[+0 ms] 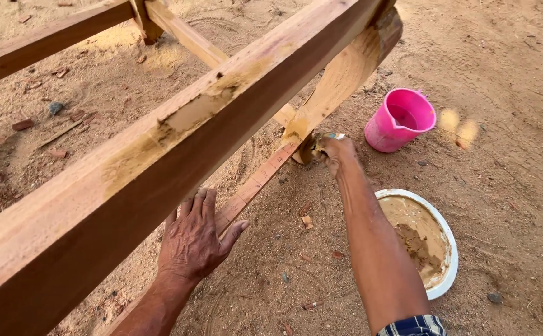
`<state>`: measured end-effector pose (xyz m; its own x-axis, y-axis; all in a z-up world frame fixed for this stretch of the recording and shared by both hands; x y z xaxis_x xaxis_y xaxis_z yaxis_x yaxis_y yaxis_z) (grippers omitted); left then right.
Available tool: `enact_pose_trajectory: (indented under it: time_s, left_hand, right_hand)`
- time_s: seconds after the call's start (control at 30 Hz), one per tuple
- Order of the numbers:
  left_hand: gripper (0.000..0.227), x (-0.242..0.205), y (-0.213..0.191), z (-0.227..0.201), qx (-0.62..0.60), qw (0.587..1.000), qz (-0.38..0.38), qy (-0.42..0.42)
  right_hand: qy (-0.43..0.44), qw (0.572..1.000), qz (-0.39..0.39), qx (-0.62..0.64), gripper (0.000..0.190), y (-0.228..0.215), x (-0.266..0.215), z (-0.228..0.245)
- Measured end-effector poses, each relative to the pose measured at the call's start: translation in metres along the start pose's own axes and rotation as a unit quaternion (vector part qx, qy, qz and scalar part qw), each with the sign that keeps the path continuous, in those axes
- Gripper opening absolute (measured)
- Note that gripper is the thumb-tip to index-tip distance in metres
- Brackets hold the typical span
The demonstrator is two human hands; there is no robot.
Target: Applying wood filler or putty to the joints and imperfections of a wooden furniture frame.
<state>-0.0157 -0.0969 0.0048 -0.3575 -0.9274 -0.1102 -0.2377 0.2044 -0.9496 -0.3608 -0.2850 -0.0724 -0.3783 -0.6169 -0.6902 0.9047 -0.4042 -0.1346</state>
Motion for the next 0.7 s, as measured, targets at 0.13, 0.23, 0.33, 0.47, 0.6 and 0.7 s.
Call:
enact_pose_trajectory:
  time_s: [0.13,0.23,0.33,0.47,0.6,0.7]
  left_hand:
    - [0.098,0.002,-0.003,-0.002,0.044,0.999,-0.025,0.013]
    - [0.099,0.003,-0.002,-0.003,0.061,0.998,-0.027,0.019]
    - [0.1,0.003,-0.008,-0.009,0.063,0.997,-0.032,0.02]
    - [0.099,0.004,-0.007,-0.011,0.08,0.995,-0.055,0.03]
    - [0.099,0.007,-0.003,-0.012,0.093,0.995,-0.027,0.018]
    - [0.1,0.008,-0.003,-0.012,0.094,0.995,-0.016,0.008]
  right_hand:
    - [-0.02,0.995,0.055,0.086,0.019,0.007,0.001,0.015]
    - [-0.03,0.983,0.109,0.145,0.016,0.005,0.032,0.02]
    - [-0.021,0.973,0.145,0.181,0.017,-0.003,0.026,0.029]
    - [-0.021,0.955,0.176,0.24,0.017,-0.013,-0.008,0.045]
    - [-0.003,0.935,0.177,0.307,0.019,-0.023,-0.035,0.054]
    - [-0.003,0.937,0.168,0.306,0.021,-0.03,-0.05,0.063]
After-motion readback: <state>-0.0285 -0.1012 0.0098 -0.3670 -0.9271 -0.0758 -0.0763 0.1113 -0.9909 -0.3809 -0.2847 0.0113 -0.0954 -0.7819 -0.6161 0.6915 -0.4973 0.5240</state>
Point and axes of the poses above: each hand's wrist, its own x-axis towards the middle knuckle, its own y-axis out of the palm, z = x × y, the point moved 10 cm from there along x, towards the middle knuckle, and after that the axes turned 14 degrees about y, right-handed, at the moved point
